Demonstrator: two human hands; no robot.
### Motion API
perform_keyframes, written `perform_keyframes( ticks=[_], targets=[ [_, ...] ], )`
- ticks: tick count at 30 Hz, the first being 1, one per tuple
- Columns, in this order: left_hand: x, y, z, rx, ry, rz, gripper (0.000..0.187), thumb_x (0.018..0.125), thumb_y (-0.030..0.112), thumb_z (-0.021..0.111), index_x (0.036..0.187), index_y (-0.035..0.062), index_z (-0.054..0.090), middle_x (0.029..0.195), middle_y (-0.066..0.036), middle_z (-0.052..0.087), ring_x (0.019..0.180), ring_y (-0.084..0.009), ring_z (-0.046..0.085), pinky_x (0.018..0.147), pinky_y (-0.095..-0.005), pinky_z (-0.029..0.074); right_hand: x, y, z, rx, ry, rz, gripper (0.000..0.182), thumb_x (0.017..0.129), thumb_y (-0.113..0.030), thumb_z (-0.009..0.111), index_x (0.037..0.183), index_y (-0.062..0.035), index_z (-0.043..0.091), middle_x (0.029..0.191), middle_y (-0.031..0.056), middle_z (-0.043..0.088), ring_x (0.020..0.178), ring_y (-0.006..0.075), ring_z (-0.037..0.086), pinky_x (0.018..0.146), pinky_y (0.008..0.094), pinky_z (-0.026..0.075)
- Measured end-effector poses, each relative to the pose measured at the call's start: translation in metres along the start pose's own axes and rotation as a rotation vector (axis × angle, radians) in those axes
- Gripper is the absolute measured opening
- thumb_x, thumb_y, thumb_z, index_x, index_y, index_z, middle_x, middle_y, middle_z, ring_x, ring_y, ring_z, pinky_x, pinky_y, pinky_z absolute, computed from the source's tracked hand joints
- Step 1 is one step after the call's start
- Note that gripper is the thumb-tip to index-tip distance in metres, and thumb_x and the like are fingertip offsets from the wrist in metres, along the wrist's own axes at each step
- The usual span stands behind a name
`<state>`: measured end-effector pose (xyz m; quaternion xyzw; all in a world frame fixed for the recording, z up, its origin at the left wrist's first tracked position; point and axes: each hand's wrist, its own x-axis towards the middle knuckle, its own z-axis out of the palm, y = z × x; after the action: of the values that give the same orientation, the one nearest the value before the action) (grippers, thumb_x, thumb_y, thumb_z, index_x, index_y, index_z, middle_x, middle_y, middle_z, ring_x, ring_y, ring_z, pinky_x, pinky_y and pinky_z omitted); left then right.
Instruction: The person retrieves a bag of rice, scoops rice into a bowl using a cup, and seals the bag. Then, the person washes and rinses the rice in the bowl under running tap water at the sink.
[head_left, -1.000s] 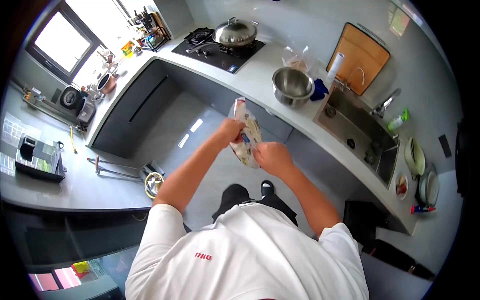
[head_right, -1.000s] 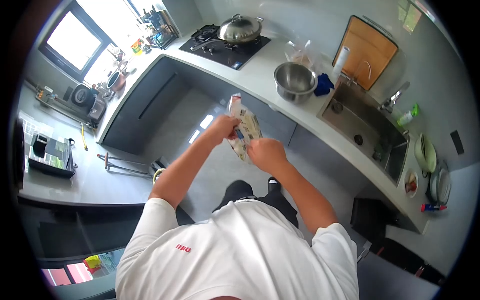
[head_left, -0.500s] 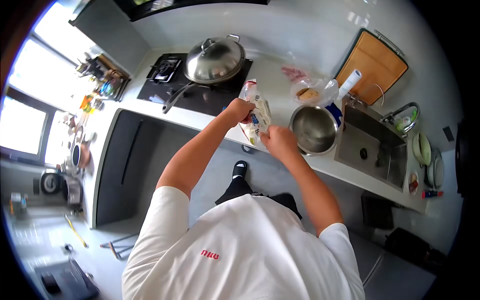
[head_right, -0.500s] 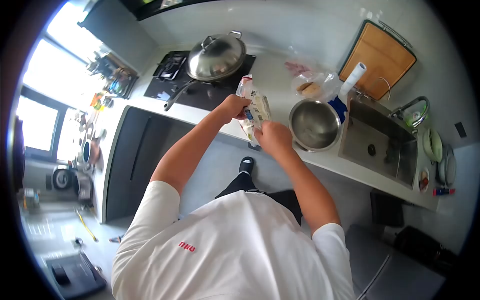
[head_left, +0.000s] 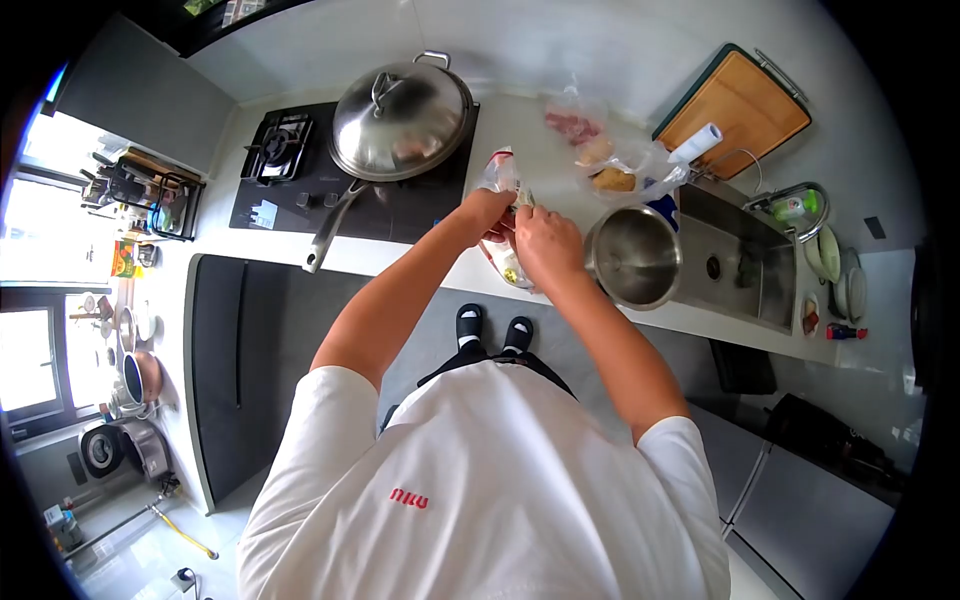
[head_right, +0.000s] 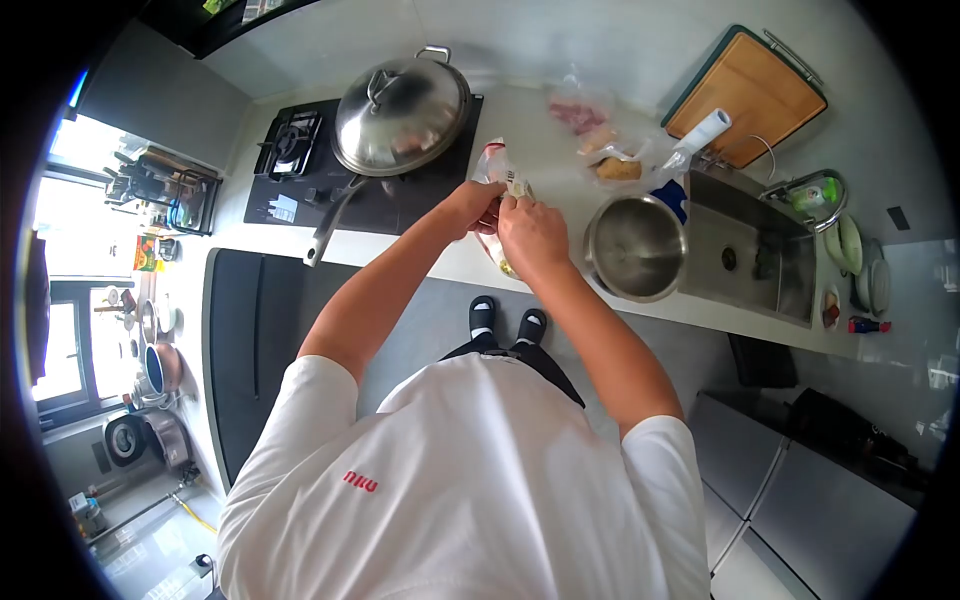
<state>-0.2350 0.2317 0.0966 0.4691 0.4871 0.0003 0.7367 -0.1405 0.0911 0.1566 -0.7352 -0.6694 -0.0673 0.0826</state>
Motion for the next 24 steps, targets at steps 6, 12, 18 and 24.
perform_keyframes(
  ticks=[6, 12, 18, 24],
  targets=[
    [0.004, -0.002, 0.004, 0.075, -0.008, -0.004, 0.037, 0.096, 0.036, 0.062, 0.086, 0.0012, 0.068, 0.077, -0.009, 0.070, 0.064, -0.0208, 0.068, 0.057, -0.0319, 0.055, 0.000, 0.018, 0.005, 0.120, -0.017, -0.009, 0.018, 0.087, -0.022, 0.066, 0.085, -0.0043, 0.064, 0.083, 0.0164, 0.071, 0.074, 0.0324, 0.072, 0.065, 0.0430, 0.057],
    [-0.014, 0.021, 0.021, 0.473, 0.225, 0.066, 0.042, 0.095, 0.044, 0.064, 0.091, 0.0017, 0.068, 0.085, -0.011, 0.071, 0.076, -0.0262, 0.070, 0.073, -0.0369, 0.057, 0.021, 0.102, 0.033, 0.570, 0.020, 0.511, 0.036, 0.093, -0.031, 0.060, 0.079, 0.0010, 0.067, 0.078, 0.0217, 0.070, 0.077, 0.0420, 0.068, 0.073, 0.0485, 0.054],
    [-0.025, 0.039, 0.038, 1.371, 0.422, 0.926, 0.058, 0.091, 0.012, 0.058, 0.147, 0.0095, 0.044, 0.154, -0.018, 0.041, 0.117, -0.0391, 0.062, 0.103, -0.0468, 0.050, 0.038, 0.173, 0.177, 0.644, -0.570, 0.460, 0.033, 0.089, -0.031, 0.059, 0.078, -0.0022, 0.070, 0.081, 0.0235, 0.069, 0.083, 0.0418, 0.068, 0.078, 0.0476, 0.053],
    [-0.021, 0.066, 0.050, 1.569, 0.011, 0.822, 0.081, 0.082, -0.009, 0.055, 0.155, 0.0223, 0.037, 0.162, -0.013, 0.030, 0.113, -0.0329, 0.066, 0.089, -0.0419, 0.059, 0.022, 0.177, 0.256, 0.461, -0.245, 0.025, 0.025, 0.089, -0.023, 0.057, 0.086, -0.0021, 0.070, 0.091, 0.0231, 0.069, 0.090, 0.0404, 0.068, 0.079, 0.0482, 0.053]
  ],
)
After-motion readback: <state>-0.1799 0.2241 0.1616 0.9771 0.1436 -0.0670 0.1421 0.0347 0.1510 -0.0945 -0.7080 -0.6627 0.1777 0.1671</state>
